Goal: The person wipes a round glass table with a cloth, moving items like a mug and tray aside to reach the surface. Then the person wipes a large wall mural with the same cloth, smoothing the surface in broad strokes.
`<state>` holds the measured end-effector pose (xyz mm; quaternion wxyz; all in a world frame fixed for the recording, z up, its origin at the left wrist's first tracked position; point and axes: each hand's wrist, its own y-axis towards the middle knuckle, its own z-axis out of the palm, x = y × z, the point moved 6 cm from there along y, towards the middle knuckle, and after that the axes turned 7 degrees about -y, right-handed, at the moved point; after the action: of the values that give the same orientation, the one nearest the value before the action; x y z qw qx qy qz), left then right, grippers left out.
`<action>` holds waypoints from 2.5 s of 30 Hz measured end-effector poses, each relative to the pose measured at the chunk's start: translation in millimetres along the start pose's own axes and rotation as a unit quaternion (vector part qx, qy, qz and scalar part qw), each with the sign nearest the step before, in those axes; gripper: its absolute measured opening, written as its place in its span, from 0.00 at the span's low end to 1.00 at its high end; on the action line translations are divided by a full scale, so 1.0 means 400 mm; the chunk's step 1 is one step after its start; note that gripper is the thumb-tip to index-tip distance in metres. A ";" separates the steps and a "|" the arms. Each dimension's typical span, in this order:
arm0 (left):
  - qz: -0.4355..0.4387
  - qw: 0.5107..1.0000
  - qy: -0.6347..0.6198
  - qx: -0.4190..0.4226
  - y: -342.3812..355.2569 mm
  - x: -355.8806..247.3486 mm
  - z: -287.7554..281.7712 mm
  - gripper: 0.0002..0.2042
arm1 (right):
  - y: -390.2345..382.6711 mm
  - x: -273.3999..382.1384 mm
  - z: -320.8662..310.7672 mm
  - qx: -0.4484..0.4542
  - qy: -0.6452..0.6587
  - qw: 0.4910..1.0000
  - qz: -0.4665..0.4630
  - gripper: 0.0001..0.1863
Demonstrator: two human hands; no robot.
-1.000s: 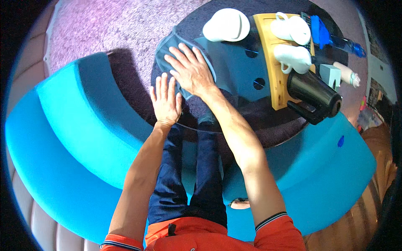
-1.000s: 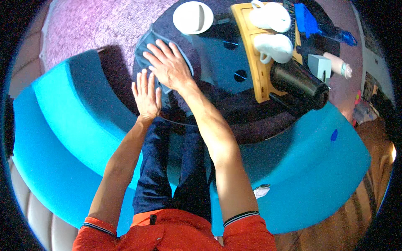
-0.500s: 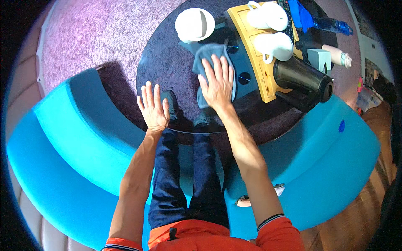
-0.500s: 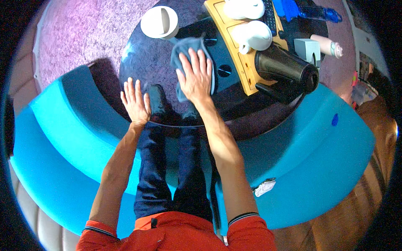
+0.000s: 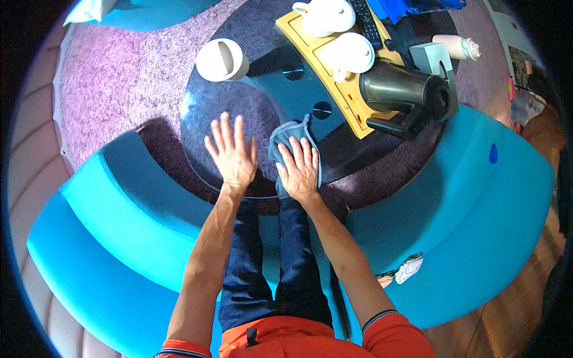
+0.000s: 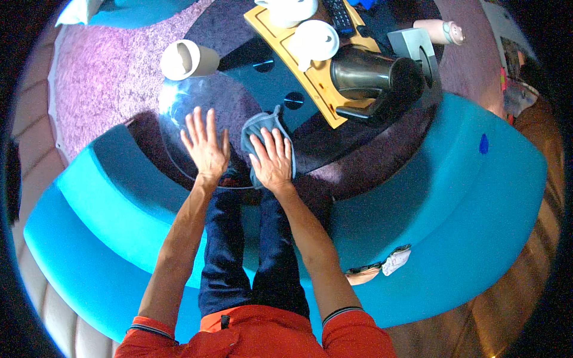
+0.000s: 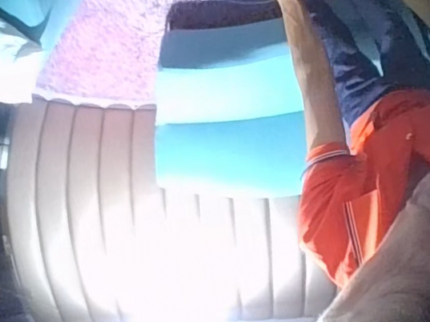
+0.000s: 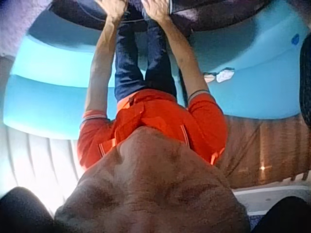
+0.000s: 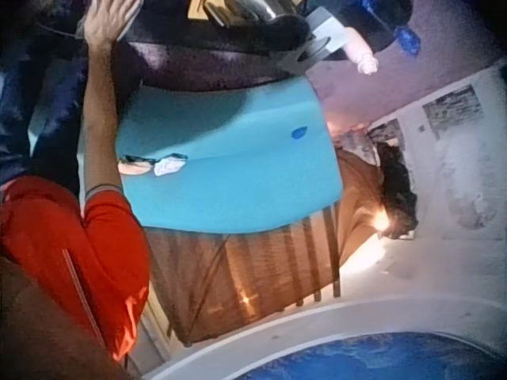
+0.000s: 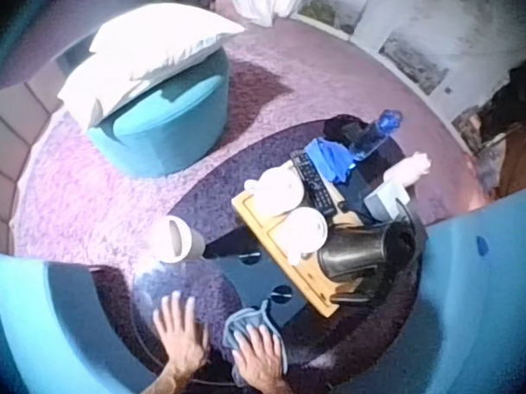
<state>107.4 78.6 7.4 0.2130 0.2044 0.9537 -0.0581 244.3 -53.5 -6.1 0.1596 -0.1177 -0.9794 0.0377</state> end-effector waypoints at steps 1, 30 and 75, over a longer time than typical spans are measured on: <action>-0.007 1.000 -0.001 0.008 0.015 -0.013 0.026 0.30 | 0.016 0.003 -0.011 -0.001 0.005 1.000 -0.012 0.31; -0.044 0.998 0.035 -0.011 0.027 -0.023 0.085 0.28 | 0.452 -0.059 -0.107 -0.088 0.033 0.982 -0.167 0.28; -0.020 0.998 0.052 0.005 0.029 -0.014 0.099 0.30 | 0.205 -0.022 -0.061 -0.048 0.045 0.994 -0.083 0.27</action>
<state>132.0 79.1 -26.0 0.1611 0.1891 0.9670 -0.0568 278.4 24.9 5.1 0.2005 -0.0453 -0.9782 -0.0281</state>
